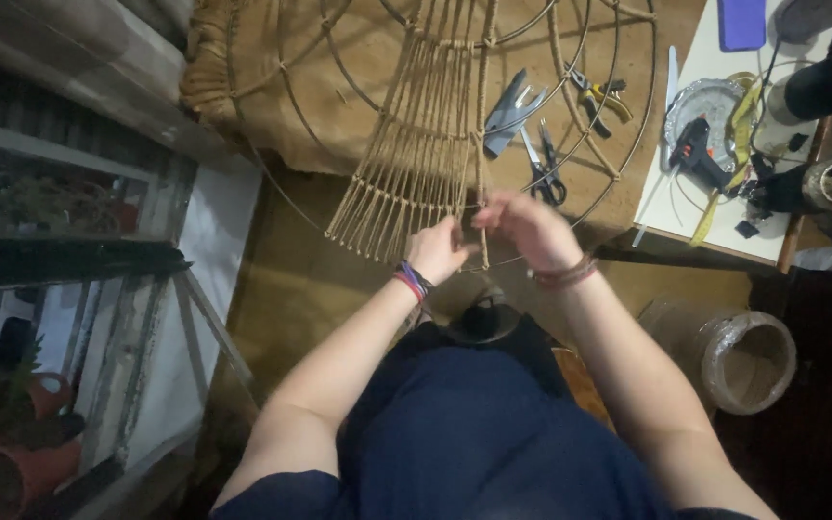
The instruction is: Weaving and securing reeds to a circular frame using a hot glue gun and scissors to create a furniture structure.
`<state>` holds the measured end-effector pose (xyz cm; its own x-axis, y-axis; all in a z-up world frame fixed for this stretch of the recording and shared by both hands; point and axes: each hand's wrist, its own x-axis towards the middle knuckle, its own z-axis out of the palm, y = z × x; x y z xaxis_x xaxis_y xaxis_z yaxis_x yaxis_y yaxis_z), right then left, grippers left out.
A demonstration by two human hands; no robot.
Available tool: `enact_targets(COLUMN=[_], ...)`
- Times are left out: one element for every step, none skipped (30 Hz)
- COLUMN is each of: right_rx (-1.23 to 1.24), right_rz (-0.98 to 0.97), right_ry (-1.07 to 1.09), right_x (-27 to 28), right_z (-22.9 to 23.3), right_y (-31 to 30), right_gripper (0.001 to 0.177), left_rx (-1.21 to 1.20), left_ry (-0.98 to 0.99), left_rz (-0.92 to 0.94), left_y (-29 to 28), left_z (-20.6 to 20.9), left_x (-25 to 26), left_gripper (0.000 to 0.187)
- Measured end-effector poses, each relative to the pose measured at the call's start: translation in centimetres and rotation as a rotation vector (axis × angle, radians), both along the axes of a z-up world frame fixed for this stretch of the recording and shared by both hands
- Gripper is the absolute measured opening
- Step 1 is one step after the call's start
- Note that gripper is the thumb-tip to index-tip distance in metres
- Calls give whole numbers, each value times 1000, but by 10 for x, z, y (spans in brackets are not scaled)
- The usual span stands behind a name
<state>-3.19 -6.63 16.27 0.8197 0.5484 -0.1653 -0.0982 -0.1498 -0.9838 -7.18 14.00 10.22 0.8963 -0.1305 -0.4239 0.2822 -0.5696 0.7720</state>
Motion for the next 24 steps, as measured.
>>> enact_targets(right_rx=[227,453,455,229,1,2,-417,-838,-837,-648,-459,-460,-137,187,189,386,583,585,320,53,52,-282,-616,-617], right_rz=[-83,-166,-166,6,176,177,375,566,566,441,313,311,121,-73,-75,-178,-281,-284,-146,-9,-5,210,420,422], right_ry=[59,118,119,69,15,11,-9,-31,-35,13,58,54,171,282,285,292,296,298,77,-142,-146,-39,77,78], right_x=[7,14,0,-14,-26,-33,-44,-55,-53,-51,-49,-33,-21,-8,7,22,37,26,18,9,-6,-22,-41,-44], right_z=[-1,-3,14,30,47,19,-9,-36,-45,-53,-61,-22,21,67,38,9,-21,-7,8,23,14,5,-5,6], right_y=[-3,-5,-11,-17,-24,-26,-30,-34,-29,-25,-22,1,23,40,23,7,-9,-14,-19,-23,-18,-14,-10,-4], right_gripper=[35,37,37,37,38,38,32,27,27,25,26,26,27,29,29,27,25,25,22,22,22,21,20,20], left_rx=[201,402,404,268,131,133,-341,-811,-810,-813,-816,-816,-353,109,111,259,405,407,354,301,300,-231,-763,-764], left_ry=[-52,-105,-104,-174,-247,-251,-48,161,158,156,155,151,55,-41,-39,-71,-103,-101,-99,-97,-101,97,299,300], left_rz=[-115,-230,-230,-150,-70,-68,109,286,286,299,309,307,132,-44,-47,-104,-161,-164,-144,-124,-119,142,398,400], left_y=[0,0,-2,-4,-6,-9,-12,-16,-19,-23,-27,-18,-9,-1,0,1,3,0,-3,-6,-8,-10,-13,-14], left_z=[-11,-21,-34,-47,-59,-39,-20,0,-26,-52,-78,-57,-37,-16,-27,-37,-48,-57,-65,-73,-49,-26,-2,-23], left_x=[1,1,-2,-5,-4,-4,-8,-12,-13,-13,-11,-4,-3,-2,2,5,9,6,6,6,3,0,-7,-9], left_gripper=[34,35,35,29,26,26,18,31,31,26,21,21,27,35,35,34,33,33,31,30,30,23,21,21])
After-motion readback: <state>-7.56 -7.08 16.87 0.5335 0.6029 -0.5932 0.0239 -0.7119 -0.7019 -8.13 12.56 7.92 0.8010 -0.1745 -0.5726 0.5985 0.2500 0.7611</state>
